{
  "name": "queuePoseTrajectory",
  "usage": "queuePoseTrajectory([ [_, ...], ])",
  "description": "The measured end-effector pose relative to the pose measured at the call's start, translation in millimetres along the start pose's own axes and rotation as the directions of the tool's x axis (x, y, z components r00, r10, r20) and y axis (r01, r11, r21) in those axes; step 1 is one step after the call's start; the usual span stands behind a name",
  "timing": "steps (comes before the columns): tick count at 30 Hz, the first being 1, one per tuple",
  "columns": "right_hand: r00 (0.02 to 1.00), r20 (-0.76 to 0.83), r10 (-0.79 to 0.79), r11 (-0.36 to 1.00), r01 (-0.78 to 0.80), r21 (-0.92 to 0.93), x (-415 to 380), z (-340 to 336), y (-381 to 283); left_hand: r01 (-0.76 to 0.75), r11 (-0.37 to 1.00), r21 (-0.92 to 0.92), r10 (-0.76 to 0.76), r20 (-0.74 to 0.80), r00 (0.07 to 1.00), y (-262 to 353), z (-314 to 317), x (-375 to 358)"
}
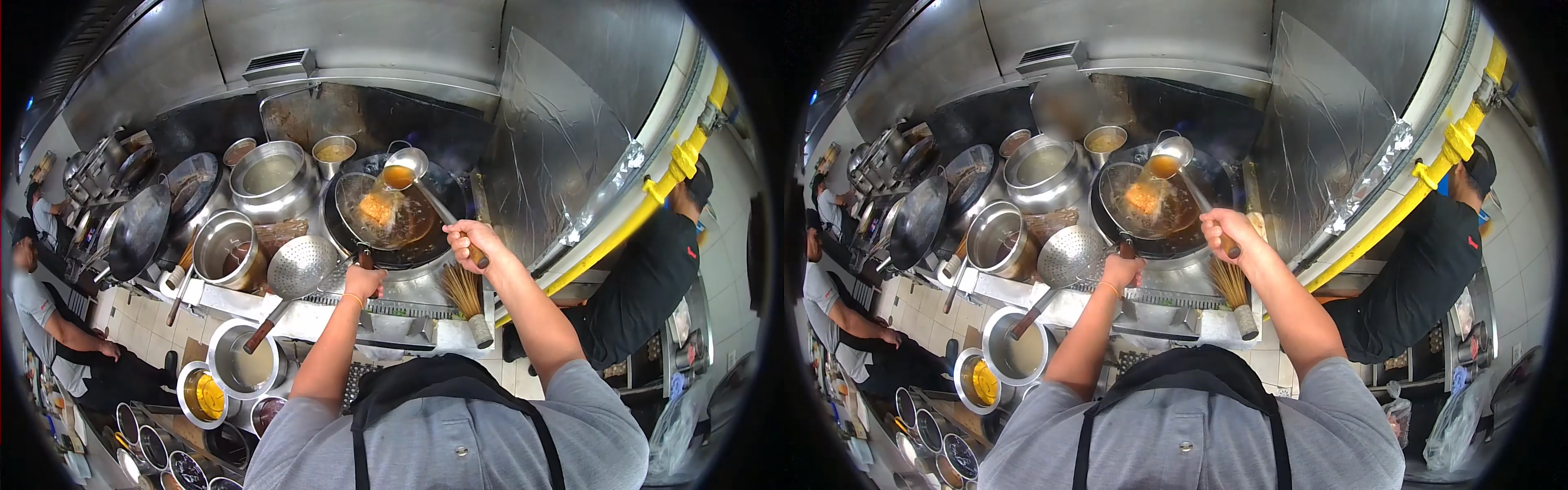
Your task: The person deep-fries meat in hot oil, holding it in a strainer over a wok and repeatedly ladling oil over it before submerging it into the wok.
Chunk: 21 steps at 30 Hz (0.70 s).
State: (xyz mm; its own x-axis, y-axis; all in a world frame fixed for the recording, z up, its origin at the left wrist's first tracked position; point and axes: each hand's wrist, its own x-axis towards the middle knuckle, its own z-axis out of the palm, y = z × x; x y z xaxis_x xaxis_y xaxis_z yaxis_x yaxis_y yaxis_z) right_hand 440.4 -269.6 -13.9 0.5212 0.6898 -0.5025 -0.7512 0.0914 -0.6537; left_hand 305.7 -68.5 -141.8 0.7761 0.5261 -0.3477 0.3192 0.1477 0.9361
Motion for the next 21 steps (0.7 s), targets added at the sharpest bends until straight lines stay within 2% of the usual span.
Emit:
queuePoseTrajectory([
  [5,1.000,-0.012,0.019,0.999,-0.019,-0.043,9.4,-8.6,11.4,0.026,0.999,-0.025,-0.026,0.013,1.000,-8.7,0.2,2.9],
  [7,0.999,-0.036,-0.017,0.986,0.011,-0.167,12.1,-13.3,17.5,0.010,0.999,-0.040,-0.011,-0.015,1.000,-8.6,1.1,0.1],
  [8,0.999,-0.037,-0.018,0.986,0.012,-0.165,11.7,-14.1,20.1,0.010,0.999,-0.037,-0.010,-0.014,1.000,-6.8,0.8,-1.2],
  [10,0.976,-0.115,-0.185,0.889,0.116,-0.444,10.0,-15.3,27.0,0.001,0.998,-0.060,-0.001,0.000,1.000,-3.3,-0.7,-7.1],
  [11,0.969,-0.125,-0.212,0.848,0.119,-0.517,15.2,-23.8,29.6,0.000,0.998,-0.057,0.000,0.002,1.000,0.3,-1.1,-10.4],
  [12,0.969,-0.124,-0.215,0.849,0.123,-0.515,21.8,-31.1,33.9,-0.009,0.999,-0.031,0.008,-0.019,1.000,4.5,-1.7,-13.5],
  [14,0.920,-0.159,-0.358,0.656,0.127,-0.744,32.3,-42.7,42.9,-0.018,1.000,-0.005,0.018,-0.042,0.999,8.4,-3.4,-14.6],
  [16,0.910,-0.155,-0.386,0.621,0.131,-0.772,36.1,-52.3,44.8,-0.036,0.993,0.115,0.048,-0.108,0.993,9.2,-9.7,-13.0],
  [18,0.892,-0.175,-0.417,0.595,0.123,-0.795,38.0,-59.5,45.5,-0.072,0.988,0.135,0.091,-0.139,0.986,9.9,-16.3,-10.8],
  [21,0.920,-0.202,-0.337,0.701,0.102,-0.705,32.9,-60.8,44.0,-0.107,0.984,0.144,0.129,-0.159,0.979,16.5,-25.5,-9.5],
])
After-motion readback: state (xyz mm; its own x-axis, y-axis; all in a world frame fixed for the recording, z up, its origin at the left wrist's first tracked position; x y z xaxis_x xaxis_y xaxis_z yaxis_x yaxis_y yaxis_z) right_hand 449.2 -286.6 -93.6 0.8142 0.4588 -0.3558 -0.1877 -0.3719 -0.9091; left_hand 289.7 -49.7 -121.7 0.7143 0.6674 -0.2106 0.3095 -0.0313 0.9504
